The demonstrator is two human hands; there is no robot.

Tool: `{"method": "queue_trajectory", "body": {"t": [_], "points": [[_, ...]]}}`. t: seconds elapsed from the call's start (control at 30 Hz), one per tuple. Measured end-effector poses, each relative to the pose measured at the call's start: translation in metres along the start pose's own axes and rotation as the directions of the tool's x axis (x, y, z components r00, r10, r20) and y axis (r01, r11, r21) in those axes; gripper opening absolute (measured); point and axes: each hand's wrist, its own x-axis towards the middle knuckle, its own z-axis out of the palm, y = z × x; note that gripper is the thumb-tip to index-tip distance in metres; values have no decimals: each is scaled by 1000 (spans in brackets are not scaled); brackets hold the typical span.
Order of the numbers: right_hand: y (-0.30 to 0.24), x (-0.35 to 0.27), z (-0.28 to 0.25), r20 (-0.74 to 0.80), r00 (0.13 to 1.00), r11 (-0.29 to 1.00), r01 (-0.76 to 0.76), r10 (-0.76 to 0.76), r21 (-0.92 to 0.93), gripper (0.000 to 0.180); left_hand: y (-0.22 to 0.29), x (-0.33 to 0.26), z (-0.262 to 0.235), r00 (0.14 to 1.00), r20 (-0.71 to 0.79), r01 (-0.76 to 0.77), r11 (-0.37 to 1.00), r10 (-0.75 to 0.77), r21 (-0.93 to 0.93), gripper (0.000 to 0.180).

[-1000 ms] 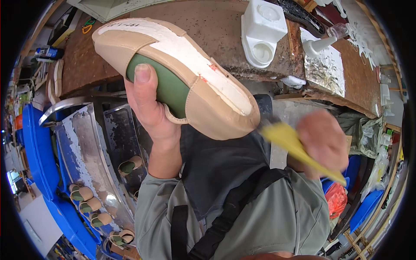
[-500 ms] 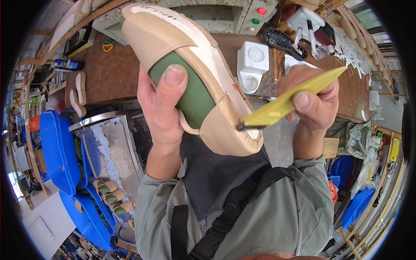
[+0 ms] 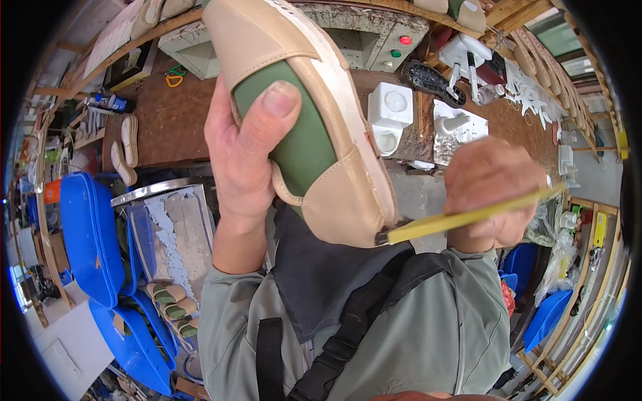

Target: Applying a dark liquid finish or glue to the edges and seams of partially assembled shoes using a yellow spatula-like tool.

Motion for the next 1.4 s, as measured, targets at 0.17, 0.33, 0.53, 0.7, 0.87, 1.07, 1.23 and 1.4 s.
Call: {"method": "queue_trajectory", "body": {"t": [0.17,0.33,0.53,0.7,0.87,1.07,1.23,1.4], "points": [[14,25,16,-256,960,964,-165,109,-210,20,2,2,-2,999,34,-10,997,8,72,53],[2,-8,20,-61,992,983,97,-108,-157,15,-19,4,-12,998,52,-46,999,48,-29,61],[15,44,10,-256,876,896,-439,409,-68,21,-33,5,-15,950,313,110,917,17,-383,79],[44,105,-7,-431,843,924,-379,321,-54,18,-34,3,-12,898,437,317,751,-41,-580,81],[19,67,-10,76,990,956,-95,120,-278,16,-32,-2,-11,928,328,369,527,-174,-765,61],[29,56,-35,-294,909,938,-219,296,268,31,-62,13,-35,668,718,712,448,-196,-541,35],[33,64,-3,-91,985,974,-131,150,186,24,-74,0,-46,783,564,587,609,-261,-534,41],[24,72,24,86,994,985,-54,69,-164,24,-73,0,-47,744,591,665,264,-312,-698,43]]}}
